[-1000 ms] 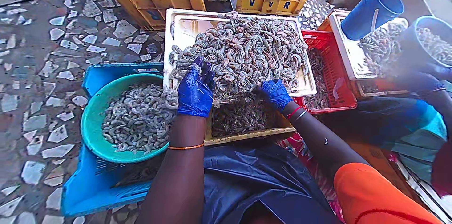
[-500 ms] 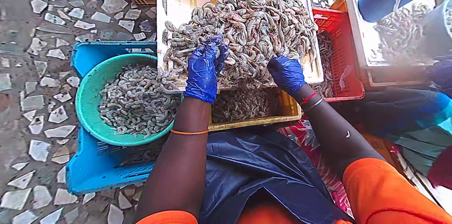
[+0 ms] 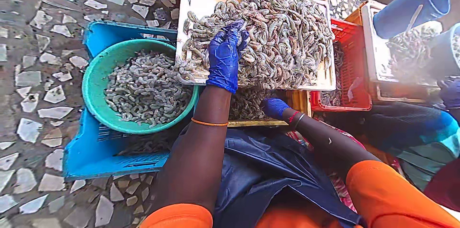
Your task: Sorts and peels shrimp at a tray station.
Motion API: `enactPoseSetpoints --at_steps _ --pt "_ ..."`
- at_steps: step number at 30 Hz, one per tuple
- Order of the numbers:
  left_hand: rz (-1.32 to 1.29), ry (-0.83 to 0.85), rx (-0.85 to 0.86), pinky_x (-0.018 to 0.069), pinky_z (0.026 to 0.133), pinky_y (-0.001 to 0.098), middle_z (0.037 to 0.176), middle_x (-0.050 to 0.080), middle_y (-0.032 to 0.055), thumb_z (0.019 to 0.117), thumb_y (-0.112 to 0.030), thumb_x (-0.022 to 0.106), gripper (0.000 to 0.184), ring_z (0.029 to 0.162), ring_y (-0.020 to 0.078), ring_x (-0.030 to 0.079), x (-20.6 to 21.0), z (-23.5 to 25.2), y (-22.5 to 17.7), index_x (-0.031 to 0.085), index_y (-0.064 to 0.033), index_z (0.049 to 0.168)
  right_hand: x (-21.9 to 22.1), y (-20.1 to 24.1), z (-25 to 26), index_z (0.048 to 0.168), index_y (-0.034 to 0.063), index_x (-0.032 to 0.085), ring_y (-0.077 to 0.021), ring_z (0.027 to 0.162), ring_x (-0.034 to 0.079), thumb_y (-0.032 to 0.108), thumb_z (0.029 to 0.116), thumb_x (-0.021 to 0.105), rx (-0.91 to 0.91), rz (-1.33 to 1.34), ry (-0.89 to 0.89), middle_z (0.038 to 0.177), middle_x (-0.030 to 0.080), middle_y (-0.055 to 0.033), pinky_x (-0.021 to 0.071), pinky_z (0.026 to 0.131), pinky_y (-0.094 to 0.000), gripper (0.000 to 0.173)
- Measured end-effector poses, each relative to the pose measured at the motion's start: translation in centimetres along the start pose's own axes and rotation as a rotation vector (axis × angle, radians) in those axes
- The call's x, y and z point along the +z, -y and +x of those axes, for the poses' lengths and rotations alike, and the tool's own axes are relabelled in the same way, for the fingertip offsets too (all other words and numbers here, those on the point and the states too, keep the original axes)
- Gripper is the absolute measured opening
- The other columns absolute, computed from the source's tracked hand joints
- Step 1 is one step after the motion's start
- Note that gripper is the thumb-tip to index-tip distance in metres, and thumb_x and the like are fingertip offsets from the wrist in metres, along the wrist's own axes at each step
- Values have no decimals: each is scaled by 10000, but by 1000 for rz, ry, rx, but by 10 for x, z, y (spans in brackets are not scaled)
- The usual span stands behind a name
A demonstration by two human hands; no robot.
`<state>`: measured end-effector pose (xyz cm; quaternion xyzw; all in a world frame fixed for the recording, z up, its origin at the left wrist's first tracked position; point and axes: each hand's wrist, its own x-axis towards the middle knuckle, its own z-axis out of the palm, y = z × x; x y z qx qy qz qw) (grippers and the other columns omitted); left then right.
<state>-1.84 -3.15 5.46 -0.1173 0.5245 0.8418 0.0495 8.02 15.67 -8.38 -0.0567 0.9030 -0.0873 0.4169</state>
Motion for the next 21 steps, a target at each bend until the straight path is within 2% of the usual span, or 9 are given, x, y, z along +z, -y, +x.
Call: enactPoseSetpoints --at_steps 2,3,5,8,11,16,19,21 --pt "-16 22 21 585 814 264 1051 708 23 1090 -127 476 242 886 96 691 3 -4 -2 644 -37 1240 9 -6 21 1257 127 696 -390 1174 642 212 999 548 89 -21 39 1237 692 -173 496 944 -643 309" --pt "-1 31 28 585 817 258 1046 705 22 1087 -114 478 231 894 90 690 3 -5 -4 641 -30 1228 11 -4 28 1247 107 689 -399 1184 635 231 1009 544 118 -17 49 1248 682 -185 491 942 -651 305" --pt "41 41 60 587 829 256 1059 709 35 1079 -94 490 222 921 91 695 1 -4 -5 637 -12 1223 13 6 39 1222 88 687 -396 1203 626 347 1025 527 183 26 55 1258 675 -192 484 954 -648 362" --pt "52 35 92 585 832 248 1084 703 33 1082 -90 475 226 926 75 692 -1 2 -6 627 -6 1227 21 23 50 1288 94 670 -388 1271 593 471 1006 534 232 93 85 1329 651 -186 455 1017 -646 490" --pt "13 18 106 580 845 251 1105 697 43 1083 -85 469 244 922 76 686 -2 7 -6 629 11 1240 23 41 49 1322 105 644 -384 1282 585 434 998 554 161 80 92 1348 638 -184 454 1019 -648 470" --pt "1 38 100 581 851 260 1113 699 45 1083 -89 467 245 930 85 687 -3 6 -9 628 -4 1248 6 49 33 1269 90 652 -388 1236 614 315 1056 432 34 -22 75 1296 661 -184 478 970 -648 380" --pt "1 34 110 579 852 256 1144 691 61 1086 -88 461 257 948 88 685 -4 5 -10 623 7 1262 -1 40 22 1246 91 663 -392 1211 623 337 1060 434 17 -11 87 1265 671 -189 472 967 -652 384" --pt "12 24 129 569 801 235 1085 697 43 1081 -82 464 241 893 70 674 -5 4 -9 634 2 1230 -1 30 16 1257 88 662 -404 1205 623 346 1054 455 53 -63 117 1260 670 -202 468 965 -662 388"
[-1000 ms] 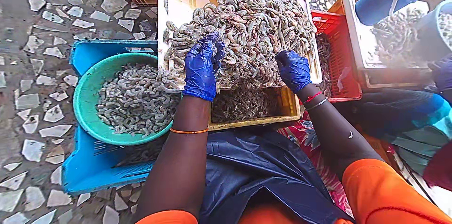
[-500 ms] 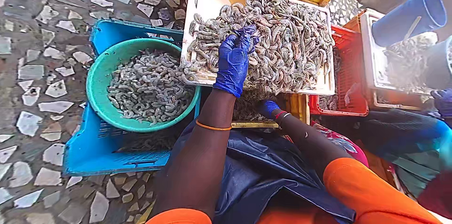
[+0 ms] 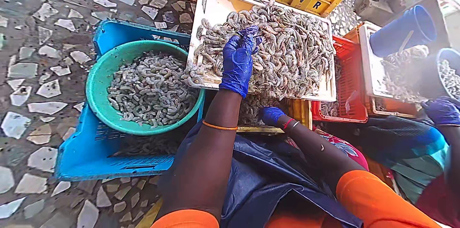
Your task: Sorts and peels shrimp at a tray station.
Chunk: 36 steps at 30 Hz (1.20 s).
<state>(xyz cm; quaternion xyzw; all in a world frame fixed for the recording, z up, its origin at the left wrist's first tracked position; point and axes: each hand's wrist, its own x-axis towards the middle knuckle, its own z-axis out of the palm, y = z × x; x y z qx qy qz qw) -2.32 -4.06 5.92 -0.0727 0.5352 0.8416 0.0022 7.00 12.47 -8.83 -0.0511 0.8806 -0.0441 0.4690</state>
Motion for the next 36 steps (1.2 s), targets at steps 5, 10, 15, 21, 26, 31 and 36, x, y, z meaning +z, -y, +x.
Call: enactPoseSetpoints --at_steps 5,10,15,21,26,31,36 --pt "14 -65 38 568 838 250 1139 692 53 1078 -97 490 257 954 81 676 0 -3 -4 625 -9 1279 -34 -13 -31 1213 126 707 -355 1137 653 414 1015 551 -100 72 -55 1183 703 -160 481 953 -634 383" --pt "-57 -183 42 566 849 270 1141 694 58 1094 -127 467 276 985 113 680 -5 2 -7 622 -30 1301 -127 -8 -68 1169 215 728 -281 1064 693 374 1030 560 95 306 -668 1112 740 -64 525 896 -588 271" --pt "-143 -190 -86 563 793 267 1065 709 33 1094 -189 487 277 908 109 681 -1 1 -6 656 -77 1283 -162 -34 -13 1159 280 752 -375 1177 623 50 854 654 -59 -209 -745 1240 683 -129 484 946 -635 394" --pt "-135 -124 -123 574 839 286 1153 707 52 1097 -163 467 287 953 118 695 -5 3 -7 633 -69 1312 -157 -53 4 1146 275 748 -415 1152 613 294 944 688 -126 -209 -723 1275 651 -156 482 906 -668 211" --pt "17 -24 -50 552 901 258 1166 692 70 1084 -120 481 264 1012 83 666 0 0 3 626 -1 1270 -149 -55 -9 1183 122 696 -452 1154 599 234 987 599 -85 -356 -730 1243 642 -214 454 929 -679 246" --pt "746 237 126 436 1124 445 1362 665 24 1018 -190 607 318 1308 172 575 -2 -1 28 696 -214 1322 -141 -45 -43 1158 104 692 -393 1117 633 300 1039 541 -68 -165 -812 1156 674 -181 466 966 -633 274" --pt "1061 388 132 412 1099 584 1370 660 48 973 -213 681 400 1307 279 580 19 -15 50 680 -320 1359 -138 -22 -101 1241 52 643 -314 1057 685 302 1095 451 -99 262 -754 1083 710 -156 517 942 -542 347"
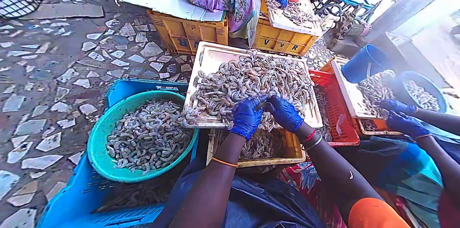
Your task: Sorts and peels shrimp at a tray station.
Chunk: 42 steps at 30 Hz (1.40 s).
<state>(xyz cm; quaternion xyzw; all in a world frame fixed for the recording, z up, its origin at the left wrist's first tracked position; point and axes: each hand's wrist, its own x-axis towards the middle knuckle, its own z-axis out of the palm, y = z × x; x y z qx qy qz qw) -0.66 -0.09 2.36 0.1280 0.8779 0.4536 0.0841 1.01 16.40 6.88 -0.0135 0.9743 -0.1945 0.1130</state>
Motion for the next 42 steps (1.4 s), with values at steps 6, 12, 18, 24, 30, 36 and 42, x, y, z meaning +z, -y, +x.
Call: enactPoseSetpoints --at_steps 6,12,18,24,30,36,42 --pt "392 -177 155 322 1115 670 1138 735 168 973 -149 625 368 1110 376 678 28 -6 -4 718 -246 1316 -2 -5 -11 1183 92 676 -231 962 689 349 1078 482 128 222 17 990 720 -93 524 915 -478 339" --pt "299 -272 189 400 1084 619 995 739 201 946 -45 604 192 1007 384 705 39 -9 -4 771 -48 1041 13 -25 -12 1119 130 701 -265 885 697 407 1046 559 59 157 -33 908 721 -86 529 853 -532 320" --pt "-138 -191 -227 512 996 550 1158 746 99 1079 -184 507 269 1090 278 701 19 0 -8 742 -132 1199 16 -33 -20 1067 127 727 -150 880 693 318 1024 619 -75 293 -196 867 727 -18 456 1077 -472 223" --pt "-203 -163 156 484 1075 478 1342 667 90 1029 -207 604 399 1223 221 638 16 -4 13 613 -148 1423 10 -29 -27 1103 79 691 -124 779 663 293 1052 577 88 611 -169 869 701 -35 560 783 -366 248" --pt "-136 -300 193 515 1023 505 1185 731 156 1043 -76 517 275 1130 298 692 30 -14 -4 726 -48 1220 19 -12 -30 1048 49 671 -93 652 612 231 1057 567 44 791 -205 757 655 -15 541 675 -294 210" --pt "-403 -178 -167 502 1022 431 1205 709 137 1071 -153 541 255 1122 209 668 4 -10 -3 695 -16 1221 20 -29 -32 1047 67 706 -143 766 662 269 1015 621 -106 539 -218 871 691 -59 568 762 -379 222" --pt "-299 71 51 524 999 423 1286 684 59 965 -130 702 364 1130 163 657 -2 -16 -2 680 -149 1328 15 -26 -31 1006 91 707 -86 741 631 262 1008 648 -73 659 -217 831 676 -9 547 727 -322 181"
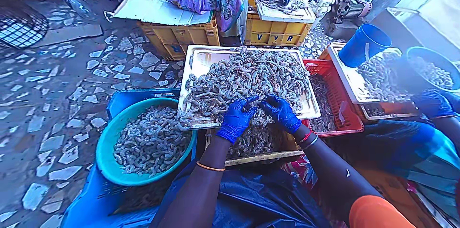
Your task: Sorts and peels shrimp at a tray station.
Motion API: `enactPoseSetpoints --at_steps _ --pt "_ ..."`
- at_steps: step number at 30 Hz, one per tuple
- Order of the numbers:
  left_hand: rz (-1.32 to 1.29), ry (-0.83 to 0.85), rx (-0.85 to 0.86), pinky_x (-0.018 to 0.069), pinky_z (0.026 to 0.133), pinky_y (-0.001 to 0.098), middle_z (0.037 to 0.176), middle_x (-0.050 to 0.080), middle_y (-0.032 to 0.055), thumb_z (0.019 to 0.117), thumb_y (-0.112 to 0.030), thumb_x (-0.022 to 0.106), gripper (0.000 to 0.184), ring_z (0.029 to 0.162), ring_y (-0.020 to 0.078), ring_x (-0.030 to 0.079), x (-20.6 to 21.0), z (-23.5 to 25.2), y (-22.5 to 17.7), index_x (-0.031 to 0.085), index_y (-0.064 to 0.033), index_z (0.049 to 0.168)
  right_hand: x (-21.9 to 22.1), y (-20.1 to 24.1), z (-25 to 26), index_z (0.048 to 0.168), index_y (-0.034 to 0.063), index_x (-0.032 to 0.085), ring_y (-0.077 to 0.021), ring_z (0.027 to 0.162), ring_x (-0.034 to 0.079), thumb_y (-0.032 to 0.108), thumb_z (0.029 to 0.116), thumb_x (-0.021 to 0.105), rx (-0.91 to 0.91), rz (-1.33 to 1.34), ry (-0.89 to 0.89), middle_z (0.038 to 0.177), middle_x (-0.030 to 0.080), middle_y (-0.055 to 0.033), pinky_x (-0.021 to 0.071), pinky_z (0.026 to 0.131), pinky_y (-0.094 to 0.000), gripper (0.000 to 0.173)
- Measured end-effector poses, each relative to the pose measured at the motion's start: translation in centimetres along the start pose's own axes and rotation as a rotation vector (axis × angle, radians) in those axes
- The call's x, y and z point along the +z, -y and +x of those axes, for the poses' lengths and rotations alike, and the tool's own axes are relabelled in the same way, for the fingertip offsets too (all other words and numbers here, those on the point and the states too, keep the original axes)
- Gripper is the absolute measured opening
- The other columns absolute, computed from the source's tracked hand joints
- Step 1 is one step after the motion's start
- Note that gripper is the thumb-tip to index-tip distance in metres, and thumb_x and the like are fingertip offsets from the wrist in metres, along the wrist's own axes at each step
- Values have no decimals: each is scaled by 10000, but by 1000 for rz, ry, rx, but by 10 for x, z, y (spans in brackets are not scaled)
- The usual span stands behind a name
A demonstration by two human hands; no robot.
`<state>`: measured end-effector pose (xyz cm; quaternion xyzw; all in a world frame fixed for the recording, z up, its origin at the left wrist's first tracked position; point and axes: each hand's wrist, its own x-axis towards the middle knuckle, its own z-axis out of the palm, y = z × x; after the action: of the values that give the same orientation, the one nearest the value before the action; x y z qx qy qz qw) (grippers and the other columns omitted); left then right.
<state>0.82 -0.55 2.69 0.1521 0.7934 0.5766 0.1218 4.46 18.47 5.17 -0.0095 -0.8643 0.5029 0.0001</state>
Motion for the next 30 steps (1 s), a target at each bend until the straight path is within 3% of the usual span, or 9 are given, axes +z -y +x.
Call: enactPoseSetpoints --at_steps 2,6,8,10,12,19,23,26,30 --pt "155 -19 16 515 963 527 1151 688 144 1001 -179 664 224 1088 272 661 10 -2 1 717 -49 1175 4 3 -2 972 81 697 -84 730 603 249 1000 662 7 28 12 811 652 -9 517 714 -315 174" --pt "347 -101 -114 478 962 657 1219 675 201 1040 -251 599 271 1150 386 645 5 5 6 732 -58 1177 3 0 -4 990 82 667 -80 664 587 201 1034 582 69 306 -48 781 634 8 528 651 -269 152" --pt "221 -118 -145 519 946 561 1148 705 142 1046 -258 599 250 1068 282 675 -4 5 13 731 -79 1161 -9 -1 -2 1081 92 691 -109 777 644 280 1044 590 73 122 53 883 687 -17 558 752 -317 217" --pt "-64 -88 -141 524 883 343 1047 699 76 1064 -196 568 220 931 111 641 -4 -1 6 696 -39 1153 -13 -5 2 1256 190 713 -177 1092 668 453 1011 602 75 -258 238 1174 723 -30 512 972 -481 377" --pt "-299 -31 -144 508 937 275 1132 689 56 1069 -150 536 230 1009 55 625 2 -8 0 658 -17 1212 0 -8 2 1330 195 674 -251 1189 631 435 1031 568 -14 -345 263 1284 680 -81 474 1010 -553 398" --pt "-840 -76 -281 541 929 331 1207 656 29 1098 -172 405 292 1065 110 634 5 -12 5 567 -75 1321 44 -9 0 1165 70 742 -297 1062 677 181 990 615 -475 -476 43 1090 731 -130 463 1035 -538 243" --pt "-971 -510 -275 485 1008 375 1418 585 -3 1123 -306 345 389 1241 132 577 -33 -10 8 506 -180 1454 41 2 -3 1184 184 735 -265 1111 655 487 1060 472 -236 -701 514 1139 720 -78 426 1053 -545 419" --pt "-1099 -890 -193 472 1028 429 1428 568 -6 1128 -436 236 467 1250 161 577 -73 -14 19 448 -236 1492 35 -19 9 1105 197 750 -271 1005 699 453 996 592 -14 -793 313 1058 739 -61 526 882 -568 320" --pt "-1083 -821 -375 522 906 340 1215 626 -12 1109 -347 373 329 1043 108 630 -67 -9 23 530 -178 1343 41 -39 32 1170 155 729 -328 1047 690 410 971 637 146 -939 151 1119 731 -111 514 887 -603 337"
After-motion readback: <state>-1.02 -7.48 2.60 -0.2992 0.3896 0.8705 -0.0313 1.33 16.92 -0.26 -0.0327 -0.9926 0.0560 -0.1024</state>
